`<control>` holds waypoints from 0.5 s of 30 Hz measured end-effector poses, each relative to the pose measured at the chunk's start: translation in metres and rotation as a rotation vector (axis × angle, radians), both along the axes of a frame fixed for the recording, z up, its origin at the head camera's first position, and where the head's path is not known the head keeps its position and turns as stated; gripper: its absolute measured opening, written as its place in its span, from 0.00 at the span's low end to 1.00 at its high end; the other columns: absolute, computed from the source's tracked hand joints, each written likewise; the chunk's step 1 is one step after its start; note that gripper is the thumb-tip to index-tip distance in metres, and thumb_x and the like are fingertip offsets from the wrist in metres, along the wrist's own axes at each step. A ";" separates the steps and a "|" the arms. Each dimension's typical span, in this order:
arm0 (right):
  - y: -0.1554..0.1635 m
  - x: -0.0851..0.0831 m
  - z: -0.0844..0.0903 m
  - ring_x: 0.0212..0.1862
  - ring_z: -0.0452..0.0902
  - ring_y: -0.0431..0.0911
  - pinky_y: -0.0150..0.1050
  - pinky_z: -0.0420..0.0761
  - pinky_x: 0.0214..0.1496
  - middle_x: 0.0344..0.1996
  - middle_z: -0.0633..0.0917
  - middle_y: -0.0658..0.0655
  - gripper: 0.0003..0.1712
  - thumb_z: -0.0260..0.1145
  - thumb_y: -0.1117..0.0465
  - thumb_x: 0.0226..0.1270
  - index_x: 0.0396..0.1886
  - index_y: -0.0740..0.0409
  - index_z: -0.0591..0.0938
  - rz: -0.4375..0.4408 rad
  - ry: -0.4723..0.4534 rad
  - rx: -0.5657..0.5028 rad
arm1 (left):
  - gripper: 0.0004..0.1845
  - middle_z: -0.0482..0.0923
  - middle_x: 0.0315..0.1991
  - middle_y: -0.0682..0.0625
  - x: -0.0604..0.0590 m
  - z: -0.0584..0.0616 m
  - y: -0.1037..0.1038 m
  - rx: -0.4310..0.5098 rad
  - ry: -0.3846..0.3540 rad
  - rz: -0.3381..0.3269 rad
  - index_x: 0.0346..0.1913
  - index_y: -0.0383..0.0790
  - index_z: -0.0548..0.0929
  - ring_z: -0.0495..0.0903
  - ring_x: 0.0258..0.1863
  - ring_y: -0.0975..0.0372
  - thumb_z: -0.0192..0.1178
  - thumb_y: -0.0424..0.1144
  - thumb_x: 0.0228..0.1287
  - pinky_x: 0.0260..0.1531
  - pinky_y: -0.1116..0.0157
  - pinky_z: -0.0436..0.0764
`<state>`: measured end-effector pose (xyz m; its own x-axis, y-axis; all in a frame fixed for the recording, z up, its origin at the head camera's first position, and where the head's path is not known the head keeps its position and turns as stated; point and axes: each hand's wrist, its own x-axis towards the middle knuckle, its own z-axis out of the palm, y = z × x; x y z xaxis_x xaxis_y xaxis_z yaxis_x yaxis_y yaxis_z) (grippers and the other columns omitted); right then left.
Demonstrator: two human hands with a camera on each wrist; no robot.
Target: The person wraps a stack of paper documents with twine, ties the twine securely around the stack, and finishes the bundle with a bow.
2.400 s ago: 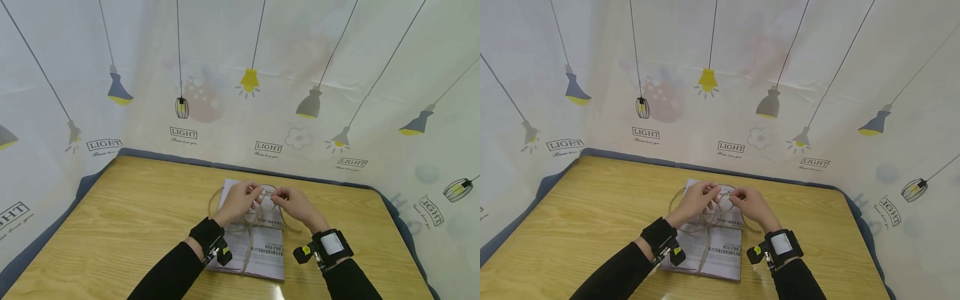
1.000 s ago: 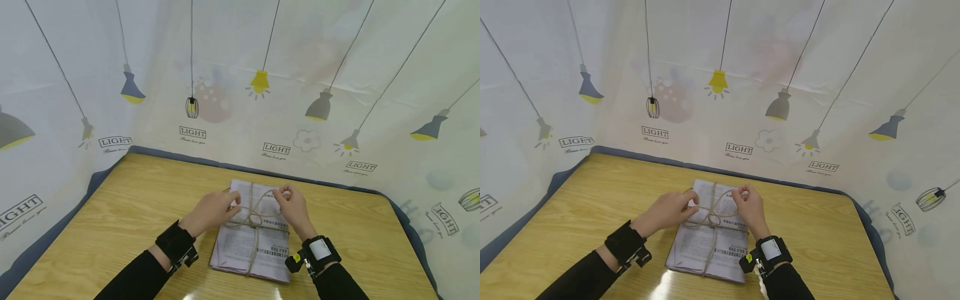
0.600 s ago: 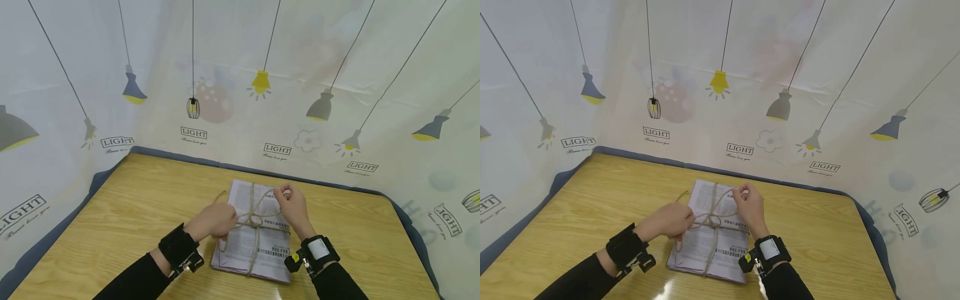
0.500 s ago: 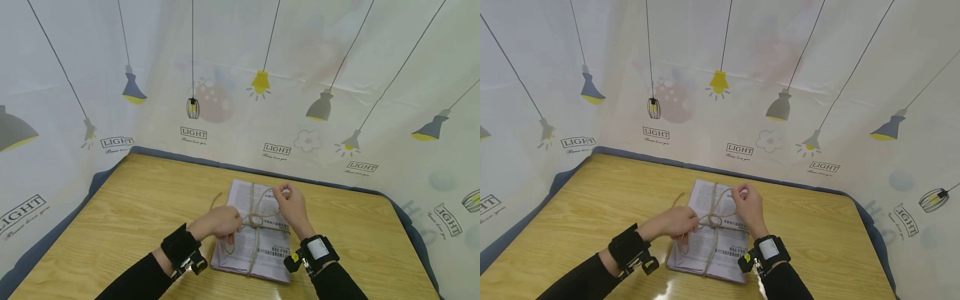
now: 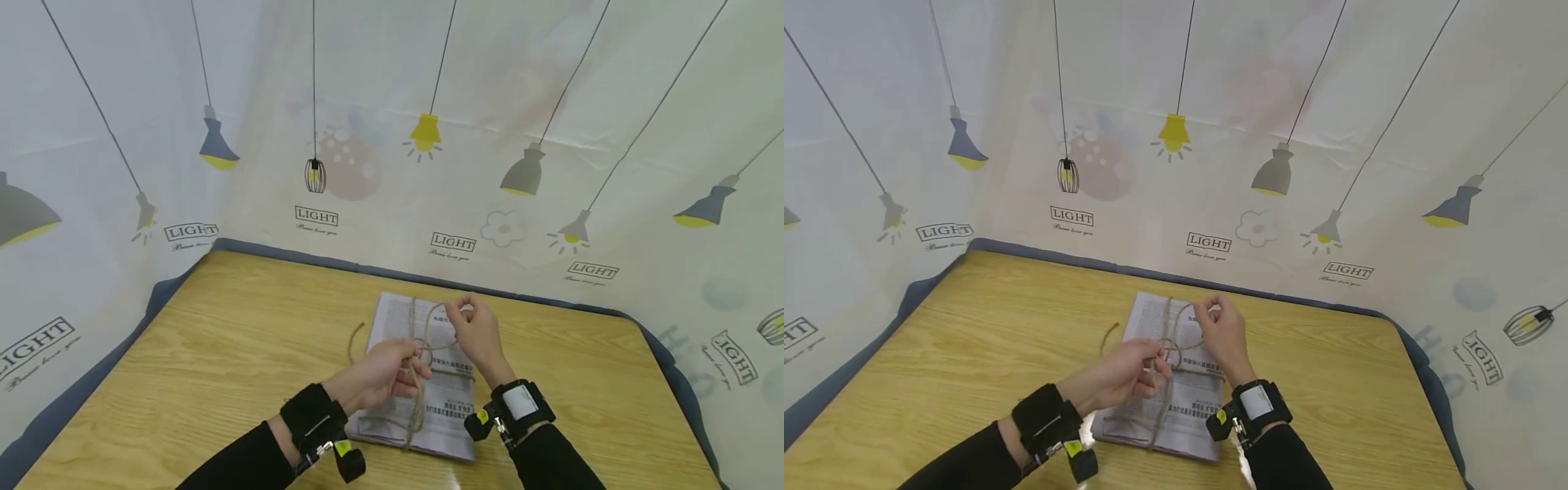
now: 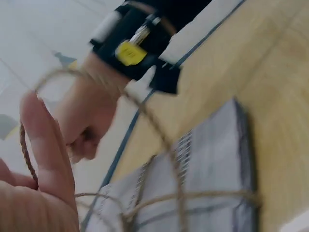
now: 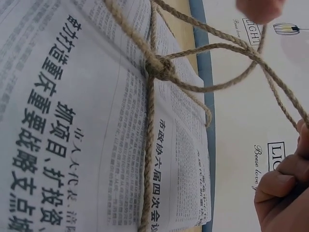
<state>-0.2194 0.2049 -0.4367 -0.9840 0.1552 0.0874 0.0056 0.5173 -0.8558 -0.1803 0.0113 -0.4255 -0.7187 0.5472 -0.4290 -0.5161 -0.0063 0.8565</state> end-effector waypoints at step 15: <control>0.001 0.001 -0.001 0.12 0.60 0.40 0.32 0.56 0.16 0.08 0.67 0.49 0.13 0.59 0.48 0.73 0.40 0.53 0.76 0.192 0.111 -0.038 | 0.32 0.66 0.10 0.58 0.005 -0.021 -0.003 -0.759 0.853 -0.148 0.14 0.46 0.77 0.60 0.11 0.64 0.44 0.60 0.74 0.17 0.68 0.58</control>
